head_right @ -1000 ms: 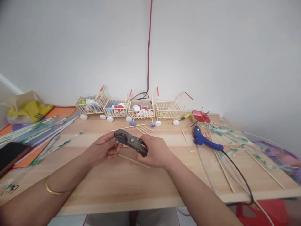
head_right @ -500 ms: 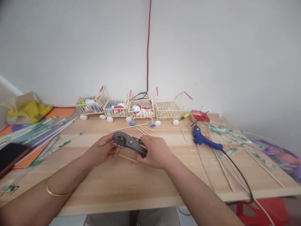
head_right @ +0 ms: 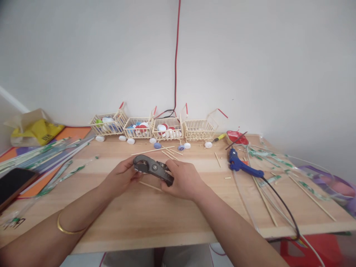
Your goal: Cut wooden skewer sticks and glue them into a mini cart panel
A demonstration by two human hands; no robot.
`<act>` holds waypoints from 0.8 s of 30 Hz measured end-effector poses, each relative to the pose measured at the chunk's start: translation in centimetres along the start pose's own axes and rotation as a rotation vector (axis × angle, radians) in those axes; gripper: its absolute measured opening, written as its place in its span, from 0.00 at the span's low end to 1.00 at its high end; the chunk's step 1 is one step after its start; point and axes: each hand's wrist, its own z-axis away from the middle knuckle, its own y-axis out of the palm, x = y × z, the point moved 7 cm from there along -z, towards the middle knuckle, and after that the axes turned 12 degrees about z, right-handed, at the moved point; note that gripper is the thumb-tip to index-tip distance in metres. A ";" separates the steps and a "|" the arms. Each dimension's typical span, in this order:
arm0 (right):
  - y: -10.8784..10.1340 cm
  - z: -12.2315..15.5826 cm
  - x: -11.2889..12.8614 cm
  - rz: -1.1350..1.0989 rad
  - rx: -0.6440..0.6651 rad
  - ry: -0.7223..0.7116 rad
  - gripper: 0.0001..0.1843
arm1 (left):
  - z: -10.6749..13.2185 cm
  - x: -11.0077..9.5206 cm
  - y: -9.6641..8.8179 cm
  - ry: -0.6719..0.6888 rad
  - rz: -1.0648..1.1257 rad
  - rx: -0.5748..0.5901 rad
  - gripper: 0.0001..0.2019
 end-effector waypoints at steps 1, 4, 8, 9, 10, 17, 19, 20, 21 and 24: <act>0.0 0.0 0.0 -0.005 0.003 -0.001 0.10 | 0.0 -0.1 0.0 0.016 -0.010 -0.004 0.11; 0.0 0.0 0.1 -0.009 0.009 0.001 0.10 | 0.0 -0.4 0.0 0.062 -0.048 -0.011 0.10; -0.1 0.0 0.0 -0.005 -0.002 -0.003 0.10 | 0.0 -0.7 0.1 0.087 -0.081 -0.015 0.09; -0.1 0.1 -0.1 -0.002 -0.007 -0.003 0.10 | 0.0 -0.8 0.2 0.088 -0.090 -0.012 0.09; 0.0 0.1 -0.1 0.004 -0.014 -0.001 0.10 | 0.0 -0.8 0.3 0.091 -0.097 -0.008 0.09; 0.2 0.2 -0.6 -0.021 -0.033 0.025 0.10 | 0.0 -0.6 0.3 0.099 -0.101 0.029 0.12; -0.5 0.1 -1.6 -0.043 -0.050 0.086 0.10 | 0.0 -0.9 -0.1 0.104 -0.147 0.023 0.13; -1.0 0.0 -2.3 -0.047 -0.062 0.121 0.11 | 0.0 -1.2 -0.3 0.118 -0.201 0.012 0.13; -1.4 0.0 -3.2 -0.047 -0.067 0.147 0.12 | 0.0 -1.7 -0.5 0.145 -0.282 -0.002 0.13; -1.8 0.4 -6.0 -0.024 0.023 0.142 0.19 | 0.2 -3.1 0.1 0.294 -0.652 0.037 0.13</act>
